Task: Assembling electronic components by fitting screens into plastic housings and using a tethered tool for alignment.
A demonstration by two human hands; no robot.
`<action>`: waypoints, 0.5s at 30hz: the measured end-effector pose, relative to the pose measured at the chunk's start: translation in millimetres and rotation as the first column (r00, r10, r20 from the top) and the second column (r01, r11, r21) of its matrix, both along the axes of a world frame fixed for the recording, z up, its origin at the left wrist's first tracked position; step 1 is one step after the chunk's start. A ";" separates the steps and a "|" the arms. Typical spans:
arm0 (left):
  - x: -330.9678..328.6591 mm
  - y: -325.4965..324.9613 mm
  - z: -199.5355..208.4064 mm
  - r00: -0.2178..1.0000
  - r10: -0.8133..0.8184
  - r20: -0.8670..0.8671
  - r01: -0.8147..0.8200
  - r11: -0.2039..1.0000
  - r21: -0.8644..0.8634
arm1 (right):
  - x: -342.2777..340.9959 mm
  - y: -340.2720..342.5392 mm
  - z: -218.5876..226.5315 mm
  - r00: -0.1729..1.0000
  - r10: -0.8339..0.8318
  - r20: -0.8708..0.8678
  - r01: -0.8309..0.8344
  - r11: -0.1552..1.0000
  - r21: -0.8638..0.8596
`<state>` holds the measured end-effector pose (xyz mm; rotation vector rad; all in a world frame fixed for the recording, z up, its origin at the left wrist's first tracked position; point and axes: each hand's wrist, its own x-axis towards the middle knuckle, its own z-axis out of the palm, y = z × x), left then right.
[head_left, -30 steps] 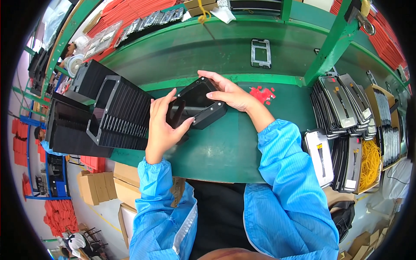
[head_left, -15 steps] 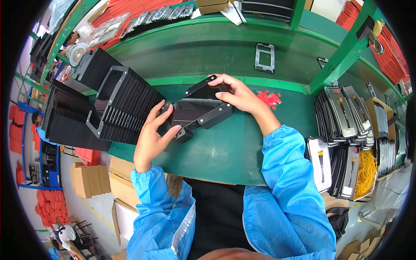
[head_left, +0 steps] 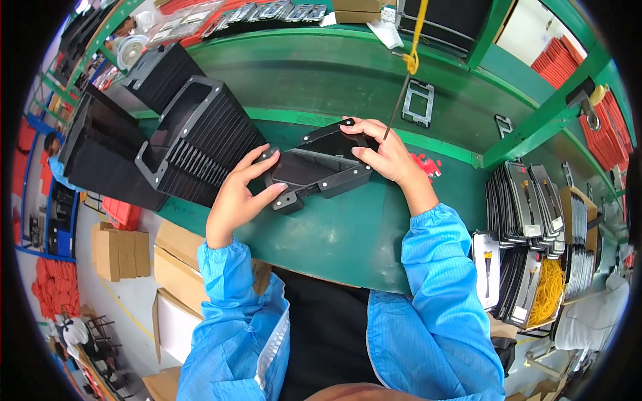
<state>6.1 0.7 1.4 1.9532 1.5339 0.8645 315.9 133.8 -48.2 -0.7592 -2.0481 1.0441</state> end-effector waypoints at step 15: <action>1.2 -11.1 -64.3 0.911 -0.027 0.411 0.027 1.000 0.007 | -12.8 -13.0 -10.0 0.988 0.048 -0.146 -0.072 0.984 -0.164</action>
